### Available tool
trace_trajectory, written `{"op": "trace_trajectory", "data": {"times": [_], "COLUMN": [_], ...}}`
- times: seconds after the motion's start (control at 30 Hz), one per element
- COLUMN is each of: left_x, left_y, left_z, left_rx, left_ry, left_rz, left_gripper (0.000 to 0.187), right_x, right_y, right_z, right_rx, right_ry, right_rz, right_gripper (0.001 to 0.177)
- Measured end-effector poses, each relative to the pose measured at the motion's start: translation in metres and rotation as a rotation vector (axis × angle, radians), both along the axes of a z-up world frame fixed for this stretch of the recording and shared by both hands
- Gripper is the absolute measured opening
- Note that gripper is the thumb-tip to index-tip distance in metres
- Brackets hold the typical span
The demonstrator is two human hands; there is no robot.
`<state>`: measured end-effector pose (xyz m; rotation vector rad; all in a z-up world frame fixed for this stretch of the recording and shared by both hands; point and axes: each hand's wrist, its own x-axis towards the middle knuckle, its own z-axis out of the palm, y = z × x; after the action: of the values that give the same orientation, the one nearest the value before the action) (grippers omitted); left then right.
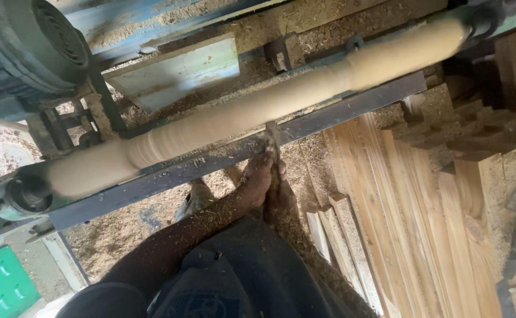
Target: The person shapes a piece of wood on a lathe using a wood-turning chisel and periodically sharpens the tool against a grinding wheel, creating wood shavings and sparks.
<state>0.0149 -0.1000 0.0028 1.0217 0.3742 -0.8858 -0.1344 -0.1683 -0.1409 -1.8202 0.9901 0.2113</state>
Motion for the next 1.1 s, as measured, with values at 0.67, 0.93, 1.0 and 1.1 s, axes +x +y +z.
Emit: {"op": "trace_trajectory", "data": {"times": [0.67, 0.93, 1.0, 1.1], "left_x": [0.007, 0.007, 0.001, 0.001], "left_y": [-0.041, -0.054, -0.055, -0.062], "left_z": [0.002, -0.009, -0.014, -0.014], "left_rx": [0.072, 0.102, -0.092, 0.023], "left_ry": [0.017, 0.075, 0.041, 0.005], "left_rz": [-0.037, -0.036, 0.045, 0.116], "left_gripper": [0.053, 0.050, 0.047, 0.042], "right_x": [0.035, 0.035, 0.032, 0.037], "right_y": [-0.032, -0.045, -0.051, -0.058], "right_z": [0.052, 0.056, 0.058, 0.059], "right_rx": [-0.077, -0.096, -0.098, -0.087], "right_ry": [0.029, 0.035, 0.042, 0.039], "right_rz": [0.004, 0.009, 0.028, 0.051], "right_gripper": [0.036, 0.036, 0.036, 0.036]}}
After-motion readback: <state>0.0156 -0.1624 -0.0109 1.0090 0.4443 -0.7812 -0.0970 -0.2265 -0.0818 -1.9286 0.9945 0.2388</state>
